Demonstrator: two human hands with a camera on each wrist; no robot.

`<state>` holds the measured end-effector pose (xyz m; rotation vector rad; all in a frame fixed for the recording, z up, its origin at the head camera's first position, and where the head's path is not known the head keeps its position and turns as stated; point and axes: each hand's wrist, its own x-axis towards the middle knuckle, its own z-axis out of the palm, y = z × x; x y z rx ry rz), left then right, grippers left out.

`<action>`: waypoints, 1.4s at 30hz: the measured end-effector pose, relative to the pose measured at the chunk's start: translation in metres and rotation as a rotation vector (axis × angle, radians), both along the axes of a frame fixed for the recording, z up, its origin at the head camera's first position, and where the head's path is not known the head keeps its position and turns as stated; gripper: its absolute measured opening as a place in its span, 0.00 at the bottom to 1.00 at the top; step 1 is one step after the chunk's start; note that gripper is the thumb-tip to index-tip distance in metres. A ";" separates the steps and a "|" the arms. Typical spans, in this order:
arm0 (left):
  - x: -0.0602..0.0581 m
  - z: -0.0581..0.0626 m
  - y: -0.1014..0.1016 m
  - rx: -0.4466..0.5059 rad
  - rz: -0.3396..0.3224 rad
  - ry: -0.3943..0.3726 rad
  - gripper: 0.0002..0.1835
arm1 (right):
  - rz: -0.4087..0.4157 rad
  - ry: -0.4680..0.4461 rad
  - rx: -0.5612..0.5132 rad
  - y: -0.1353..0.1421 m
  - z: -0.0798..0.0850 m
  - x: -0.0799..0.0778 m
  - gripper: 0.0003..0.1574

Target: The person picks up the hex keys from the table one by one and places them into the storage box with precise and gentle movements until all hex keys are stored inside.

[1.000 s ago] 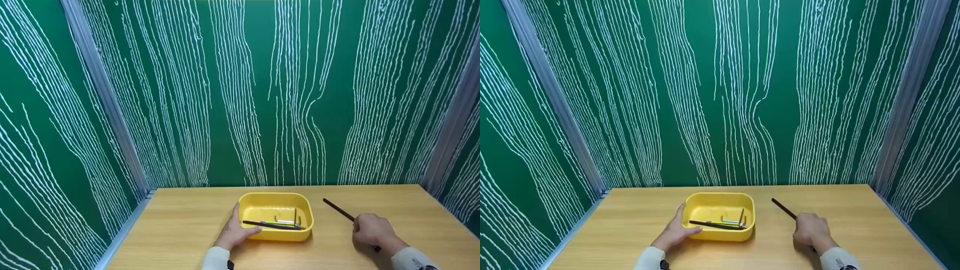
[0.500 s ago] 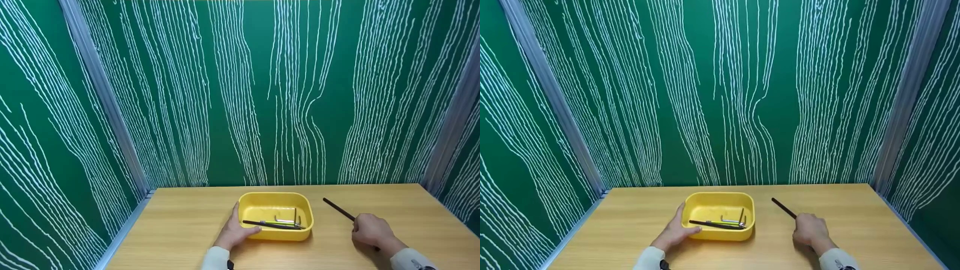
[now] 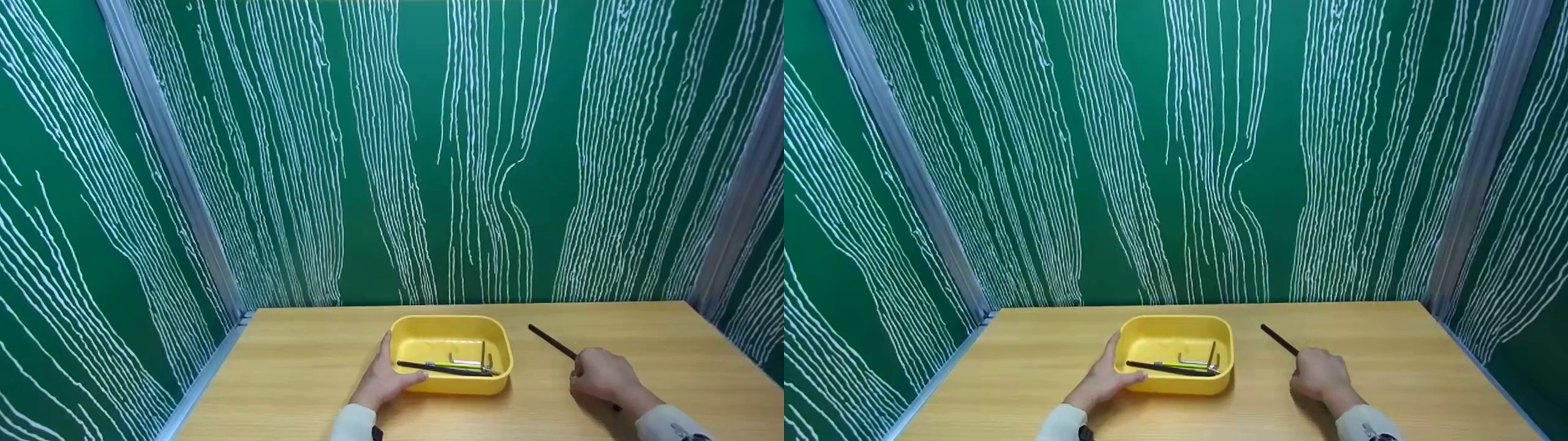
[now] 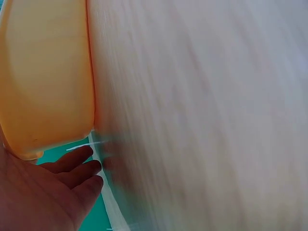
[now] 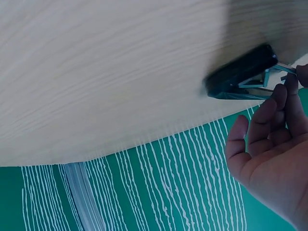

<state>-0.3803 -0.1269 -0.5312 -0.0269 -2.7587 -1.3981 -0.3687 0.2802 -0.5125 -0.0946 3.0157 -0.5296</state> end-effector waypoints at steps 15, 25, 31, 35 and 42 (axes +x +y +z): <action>0.002 0.004 -0.001 0.065 -0.027 -0.001 0.66 | -0.010 0.030 -0.103 -0.009 0.006 -0.005 0.05; 0.002 0.003 -0.001 0.092 -0.020 -0.024 0.67 | -0.010 0.033 -0.142 -0.010 0.003 -0.009 0.04; 0.004 0.003 -0.002 0.059 -0.027 0.005 0.67 | -0.021 0.020 -0.197 -0.012 0.005 -0.010 0.04; 0.004 0.003 -0.001 0.066 -0.037 0.020 0.66 | -0.015 0.029 -0.219 -0.015 0.008 -0.010 0.04; 0.002 0.002 -0.001 0.071 -0.027 -0.002 0.67 | 0.016 0.082 -0.208 -0.019 0.010 -0.014 0.02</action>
